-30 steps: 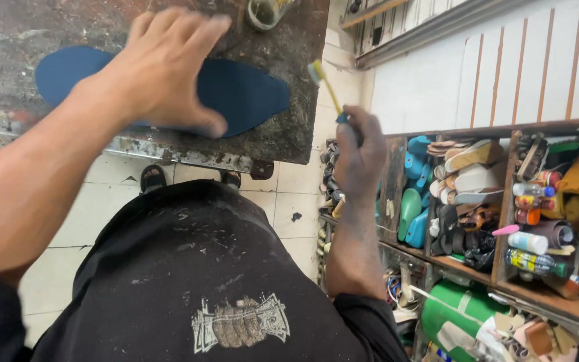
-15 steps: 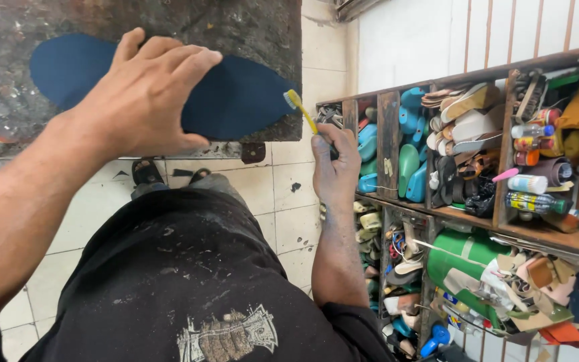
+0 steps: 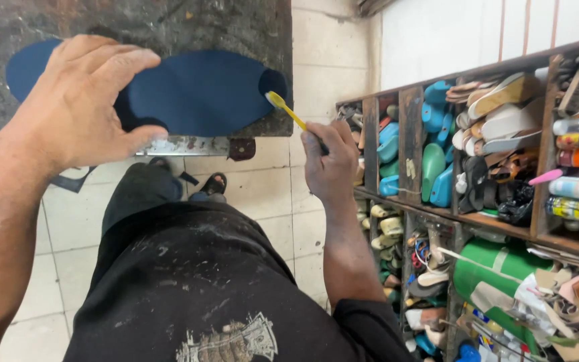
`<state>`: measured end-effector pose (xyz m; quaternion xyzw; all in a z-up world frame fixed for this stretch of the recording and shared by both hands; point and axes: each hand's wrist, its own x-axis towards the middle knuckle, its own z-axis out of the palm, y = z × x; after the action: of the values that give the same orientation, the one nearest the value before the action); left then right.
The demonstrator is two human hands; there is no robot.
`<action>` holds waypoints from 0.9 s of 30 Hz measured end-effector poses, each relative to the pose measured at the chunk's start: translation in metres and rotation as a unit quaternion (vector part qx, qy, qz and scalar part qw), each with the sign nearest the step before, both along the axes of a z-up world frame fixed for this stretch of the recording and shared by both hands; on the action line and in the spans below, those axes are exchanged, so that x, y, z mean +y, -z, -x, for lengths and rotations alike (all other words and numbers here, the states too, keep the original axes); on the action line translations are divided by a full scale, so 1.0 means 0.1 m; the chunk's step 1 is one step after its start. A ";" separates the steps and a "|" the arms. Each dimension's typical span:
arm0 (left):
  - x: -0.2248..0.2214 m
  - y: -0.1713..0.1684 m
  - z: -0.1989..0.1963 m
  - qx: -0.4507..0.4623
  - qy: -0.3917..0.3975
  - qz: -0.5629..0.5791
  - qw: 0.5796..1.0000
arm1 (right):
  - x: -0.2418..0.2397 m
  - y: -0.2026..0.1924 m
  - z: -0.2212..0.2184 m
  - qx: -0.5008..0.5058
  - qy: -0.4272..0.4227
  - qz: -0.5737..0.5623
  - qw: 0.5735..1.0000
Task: Applying a liquid coating to a shoe sole using a small brush at a repair bench.
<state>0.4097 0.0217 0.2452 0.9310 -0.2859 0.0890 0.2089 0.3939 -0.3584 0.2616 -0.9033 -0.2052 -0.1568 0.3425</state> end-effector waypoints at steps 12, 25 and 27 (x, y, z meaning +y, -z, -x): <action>0.90 0.16 0.13 -0.090 0.020 0.061 0.994 | 0.21 0.26 0.38 0.011 0.180 0.076 0.981; 1.07 0.07 0.24 -0.112 -0.053 -0.082 0.989 | 1.12 0.13 0.33 0.093 0.274 0.165 0.943; 1.07 0.01 0.24 -0.095 -0.050 -0.076 0.991 | 1.11 0.08 0.16 0.060 0.316 0.166 0.932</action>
<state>0.3861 0.1291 0.2437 0.9445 -0.2638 0.1652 0.1048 0.3784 -0.2471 0.2533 -0.9733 0.0886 -0.1659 0.1317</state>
